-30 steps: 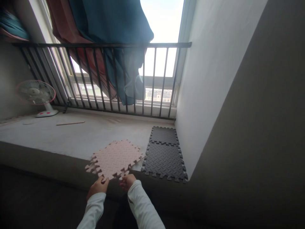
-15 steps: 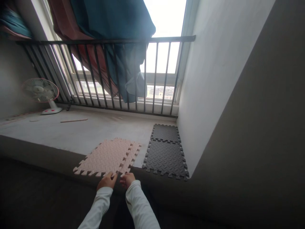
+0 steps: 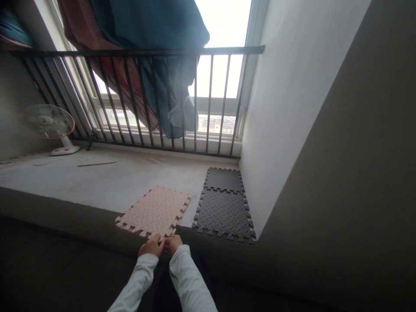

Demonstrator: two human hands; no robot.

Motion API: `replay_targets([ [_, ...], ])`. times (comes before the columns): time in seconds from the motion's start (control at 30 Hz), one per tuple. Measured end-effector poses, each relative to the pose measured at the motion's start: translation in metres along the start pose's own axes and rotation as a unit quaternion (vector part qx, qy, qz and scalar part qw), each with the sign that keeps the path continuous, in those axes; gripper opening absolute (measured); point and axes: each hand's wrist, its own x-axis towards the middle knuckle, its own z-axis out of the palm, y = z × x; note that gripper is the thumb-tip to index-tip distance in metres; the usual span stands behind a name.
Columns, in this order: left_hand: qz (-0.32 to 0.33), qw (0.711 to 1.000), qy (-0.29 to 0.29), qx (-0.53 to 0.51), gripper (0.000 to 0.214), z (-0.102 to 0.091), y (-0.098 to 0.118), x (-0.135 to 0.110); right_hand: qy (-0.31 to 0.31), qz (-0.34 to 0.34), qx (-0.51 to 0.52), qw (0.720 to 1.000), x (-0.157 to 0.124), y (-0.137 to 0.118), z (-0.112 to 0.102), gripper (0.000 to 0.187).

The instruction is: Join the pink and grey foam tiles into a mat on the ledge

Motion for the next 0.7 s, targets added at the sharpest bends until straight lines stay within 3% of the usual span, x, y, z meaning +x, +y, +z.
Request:
replay_targets([
  [0.27, 0.013, 0.999, -0.028, 0.013, 0.029, -0.005, 0.009, 0.001, 0.047, -0.005, 0.021, 0.999, 0.002, 0.002, 0.0, 0.02],
  [0.5, 0.047, 0.998, -0.046, 0.006, 0.031, -0.006, 0.009, 0.001, 0.057, -0.007, 0.028, 0.998, 0.006, 0.003, 0.0, 0.024],
  [0.7, 0.038, 0.998, -0.055, 0.003, 0.03, -0.007, 0.011, 0.001, 0.056, -0.016, 0.02, 0.998, 0.013, 0.007, -0.003, 0.02],
])
